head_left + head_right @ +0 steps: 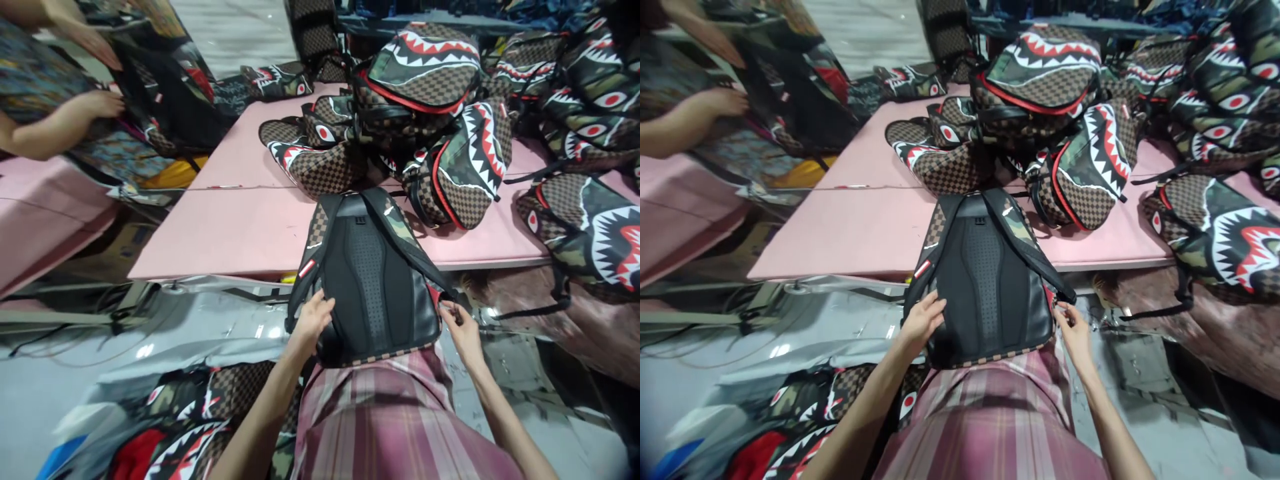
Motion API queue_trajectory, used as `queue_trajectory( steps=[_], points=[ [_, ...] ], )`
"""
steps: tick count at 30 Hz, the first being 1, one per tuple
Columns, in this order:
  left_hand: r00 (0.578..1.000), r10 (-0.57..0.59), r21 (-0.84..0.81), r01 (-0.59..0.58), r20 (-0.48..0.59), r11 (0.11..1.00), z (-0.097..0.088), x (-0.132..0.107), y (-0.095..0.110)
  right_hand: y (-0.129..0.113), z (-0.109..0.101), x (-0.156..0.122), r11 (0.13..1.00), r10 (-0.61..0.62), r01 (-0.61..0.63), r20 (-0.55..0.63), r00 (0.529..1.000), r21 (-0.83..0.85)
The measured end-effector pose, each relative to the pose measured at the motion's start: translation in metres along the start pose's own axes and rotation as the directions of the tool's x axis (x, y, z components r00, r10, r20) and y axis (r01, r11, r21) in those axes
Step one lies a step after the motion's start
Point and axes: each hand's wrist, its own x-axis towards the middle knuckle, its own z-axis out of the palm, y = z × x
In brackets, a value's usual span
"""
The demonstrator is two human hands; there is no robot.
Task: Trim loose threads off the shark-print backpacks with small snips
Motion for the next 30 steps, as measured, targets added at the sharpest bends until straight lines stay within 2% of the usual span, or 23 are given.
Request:
queue_trajectory(
  steps=[1, 2, 4, 5, 6, 8, 10, 14, 16, 19, 22, 25, 28, 30],
  points=[
    [0.994, 0.102, 0.209, -0.09, -0.048, 0.974, -0.004, 0.0, -0.001, -0.007, -0.002, 0.0, 1.0, -0.013, 0.012, -0.034, 0.999, -0.025],
    [0.968, 0.24, 0.415, -0.19, -0.072, 0.89, -0.008, 0.003, 0.001, -0.015, -0.002, 0.001, 0.998, -0.037, 0.035, -0.052, 0.998, -0.048],
    [0.871, 0.49, 0.721, -0.35, 0.017, 0.598, -0.016, 0.014, 0.008, -0.035, 0.005, 0.005, 0.99, -0.109, 0.107, -0.013, 0.994, -0.089],
    [0.828, 0.554, 0.806, -0.386, 0.088, 0.449, -0.019, 0.023, 0.014, -0.046, 0.012, 0.008, 0.981, -0.145, 0.149, 0.043, 0.989, -0.123],
    [0.803, 0.578, 0.859, -0.392, 0.144, 0.331, -0.024, 0.032, 0.019, -0.057, 0.021, 0.01, 0.965, -0.176, 0.194, 0.113, 0.978, -0.174],
    [0.79, 0.59, 0.916, -0.348, 0.17, 0.201, -0.034, 0.051, 0.029, -0.08, 0.046, 0.015, 0.901, -0.23, 0.307, 0.262, 0.937, -0.308],
    [0.793, 0.592, 0.934, -0.306, 0.144, 0.183, -0.045, 0.068, 0.034, -0.103, 0.076, 0.02, 0.792, -0.291, 0.447, 0.388, 0.875, -0.416],
    [0.822, 0.533, 0.89, -0.381, 0.202, 0.251, -0.065, 0.088, 0.029, -0.14, 0.139, 0.026, 0.584, -0.427, 0.671, 0.53, 0.732, -0.456],
    [0.817, 0.536, 0.881, -0.398, 0.212, 0.257, -0.068, 0.091, 0.025, -0.152, 0.166, 0.027, 0.487, -0.455, 0.723, 0.565, 0.689, -0.49],
    [0.808, 0.553, 0.88, -0.399, 0.204, 0.259, -0.066, 0.089, 0.023, -0.164, 0.193, 0.026, 0.341, -0.458, 0.753, 0.6, 0.656, -0.563],
    [0.803, 0.565, 0.872, -0.402, 0.189, 0.28, -0.062, 0.085, 0.026, -0.171, 0.206, 0.021, 0.228, -0.436, 0.769, 0.644, 0.629, -0.597],
    [0.809, 0.557, 0.851, -0.417, 0.187, 0.32, -0.06, 0.081, 0.029, -0.179, 0.209, 0.015, 0.169, -0.398, 0.796, 0.699, 0.594, -0.581],
    [0.823, 0.526, 0.829, -0.438, 0.214, 0.348, -0.061, 0.079, 0.028, -0.186, 0.205, 0.013, 0.162, -0.362, 0.817, 0.737, 0.571, -0.553],
    [0.826, 0.513, 0.822, -0.449, 0.233, 0.351, -0.063, 0.079, 0.028, -0.187, 0.198, 0.016, 0.221, -0.348, 0.834, 0.758, 0.551, -0.505]
  ],
)
